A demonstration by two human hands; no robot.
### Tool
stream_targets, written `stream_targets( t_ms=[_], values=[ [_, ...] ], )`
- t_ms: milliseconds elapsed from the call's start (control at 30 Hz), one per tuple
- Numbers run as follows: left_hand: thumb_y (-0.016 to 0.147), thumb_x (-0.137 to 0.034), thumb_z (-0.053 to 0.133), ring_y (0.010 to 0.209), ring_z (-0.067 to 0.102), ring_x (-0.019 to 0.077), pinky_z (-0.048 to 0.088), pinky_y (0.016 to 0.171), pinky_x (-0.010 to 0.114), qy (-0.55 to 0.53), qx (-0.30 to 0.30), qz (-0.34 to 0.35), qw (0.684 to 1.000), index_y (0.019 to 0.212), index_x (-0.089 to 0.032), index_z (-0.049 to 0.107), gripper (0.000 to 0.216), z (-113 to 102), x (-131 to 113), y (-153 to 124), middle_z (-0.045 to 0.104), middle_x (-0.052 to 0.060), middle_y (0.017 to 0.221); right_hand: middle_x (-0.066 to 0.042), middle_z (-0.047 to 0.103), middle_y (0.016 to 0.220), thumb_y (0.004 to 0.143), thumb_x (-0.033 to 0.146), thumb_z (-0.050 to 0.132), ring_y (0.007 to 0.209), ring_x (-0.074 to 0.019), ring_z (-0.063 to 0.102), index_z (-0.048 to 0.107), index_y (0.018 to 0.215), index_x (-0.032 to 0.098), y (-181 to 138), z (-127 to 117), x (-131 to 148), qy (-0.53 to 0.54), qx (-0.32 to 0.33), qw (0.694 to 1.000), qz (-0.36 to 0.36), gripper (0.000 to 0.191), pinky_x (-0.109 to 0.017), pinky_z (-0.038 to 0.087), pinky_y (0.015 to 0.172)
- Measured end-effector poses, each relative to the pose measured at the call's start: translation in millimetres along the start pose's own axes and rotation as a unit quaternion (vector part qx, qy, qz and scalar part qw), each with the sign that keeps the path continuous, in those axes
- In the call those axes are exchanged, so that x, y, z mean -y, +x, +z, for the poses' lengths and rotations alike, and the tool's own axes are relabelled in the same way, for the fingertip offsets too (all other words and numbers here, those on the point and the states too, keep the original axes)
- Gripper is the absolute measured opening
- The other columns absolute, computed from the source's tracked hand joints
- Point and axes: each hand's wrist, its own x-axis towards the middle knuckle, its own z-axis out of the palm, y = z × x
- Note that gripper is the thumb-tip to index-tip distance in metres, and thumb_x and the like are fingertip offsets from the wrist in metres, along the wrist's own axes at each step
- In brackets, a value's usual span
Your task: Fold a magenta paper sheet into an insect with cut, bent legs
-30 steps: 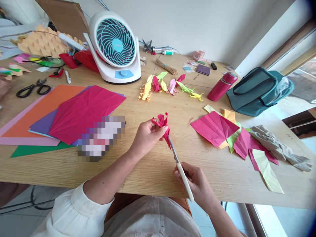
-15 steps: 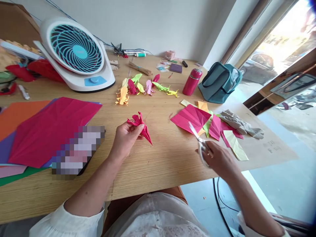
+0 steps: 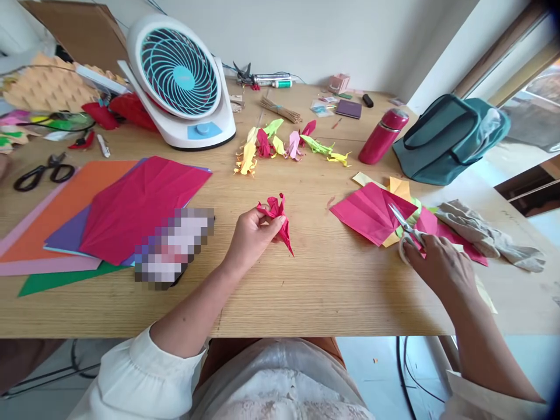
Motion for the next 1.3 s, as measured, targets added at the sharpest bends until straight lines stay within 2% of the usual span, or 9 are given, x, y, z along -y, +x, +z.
stream_targets(
  t_ms=[167,300,400,467,567,867,1000,1133,1300],
  values=[
    [0.075,-0.037,0.075,0.059,0.063,0.0125,0.057,0.051,0.022,-0.002,0.003,0.004,1.0,0.082,-0.015,0.066,0.024,2,-1,-1,0.067,0.001,0.072,-0.02,0.068,0.101,0.094,0.054,0.052,0.083,-0.0308,0.065,0.068,0.1,0.017,-1,0,1,0.006,-0.013,1.0,-0.002,0.041,-0.041,0.041,0.065],
    [0.075,-0.037,0.073,0.061,0.062,0.0126,0.056,0.054,0.023,0.01,0.011,0.019,1.0,0.08,-0.015,0.065,0.023,4,-1,-4,0.064,0.0,0.07,-0.018,0.068,0.098,0.094,0.036,0.056,0.092,-0.0315,0.064,0.07,0.093,0.017,-28,-18,54,0.103,-0.195,0.974,-0.052,0.023,-0.043,0.046,0.075],
    [0.077,-0.034,0.071,0.062,0.058,0.0113,0.052,0.057,0.022,0.052,0.006,0.06,0.997,0.077,-0.015,0.064,0.02,6,-2,-7,0.063,-0.001,0.069,-0.008,0.068,0.09,0.098,0.03,0.053,0.08,-0.0195,0.065,0.066,0.092,0.021,-57,-36,123,0.365,-0.112,0.899,-0.215,0.016,-0.034,0.05,0.073],
    [0.079,-0.032,0.07,0.06,0.054,0.0101,0.047,0.058,0.021,0.093,0.001,0.08,0.992,0.074,-0.015,0.063,0.019,7,-4,-10,0.06,-0.002,0.066,-0.006,0.068,0.088,0.096,0.035,0.059,0.078,-0.0184,0.064,0.065,0.095,0.022,-70,-46,164,0.405,-0.051,0.873,-0.268,0.015,-0.032,0.049,0.071],
    [0.08,-0.032,0.068,0.057,0.048,0.009,0.041,0.055,0.021,0.129,0.0,0.092,0.987,0.07,-0.016,0.06,0.021,9,-7,-13,0.056,-0.003,0.062,-0.005,0.066,0.085,0.091,0.043,0.066,0.076,-0.0189,0.062,0.064,0.091,0.02,-75,-52,199,0.395,-0.061,0.874,-0.278,0.022,-0.033,0.046,0.07],
    [0.083,-0.027,0.065,0.061,0.045,0.0093,0.04,0.061,0.022,0.134,0.039,0.126,0.982,0.068,-0.018,0.052,0.021,8,-5,-14,0.051,-0.004,0.064,0.0,0.058,0.071,0.098,0.021,0.053,0.064,-0.0118,0.052,0.062,0.077,0.02,-69,-57,198,0.483,0.006,0.836,-0.259,0.023,-0.026,0.038,0.058],
    [0.082,-0.027,0.065,0.063,0.047,0.0097,0.04,0.062,0.021,0.116,0.045,0.118,0.985,0.068,-0.017,0.054,0.021,8,-8,-12,0.053,-0.004,0.066,0.001,0.055,0.071,0.097,0.018,0.052,0.062,-0.011,0.049,0.057,0.075,0.02,-71,-55,195,0.501,-0.018,0.828,-0.251,0.023,-0.025,0.036,0.058],
    [0.081,-0.029,0.067,0.065,0.047,0.0101,0.041,0.063,0.021,0.108,0.047,0.104,0.988,0.068,-0.017,0.056,0.021,7,-10,-11,0.053,-0.003,0.067,0.0,0.054,0.071,0.097,0.02,0.052,0.062,-0.0121,0.047,0.053,0.074,0.021,-70,-52,192,0.515,-0.025,0.827,-0.226,0.024,-0.027,0.037,0.058],
    [0.081,-0.031,0.067,0.065,0.05,0.0114,0.043,0.064,0.022,0.109,0.05,0.093,0.988,0.068,-0.017,0.056,0.021,8,-10,-12,0.057,-0.002,0.068,-0.003,0.064,0.077,0.098,0.033,0.055,0.07,-0.0152,0.055,0.063,0.082,0.021,-68,-51,192,0.582,0.069,0.79,-0.179,0.022,-0.028,0.043,0.065]
  ],
)
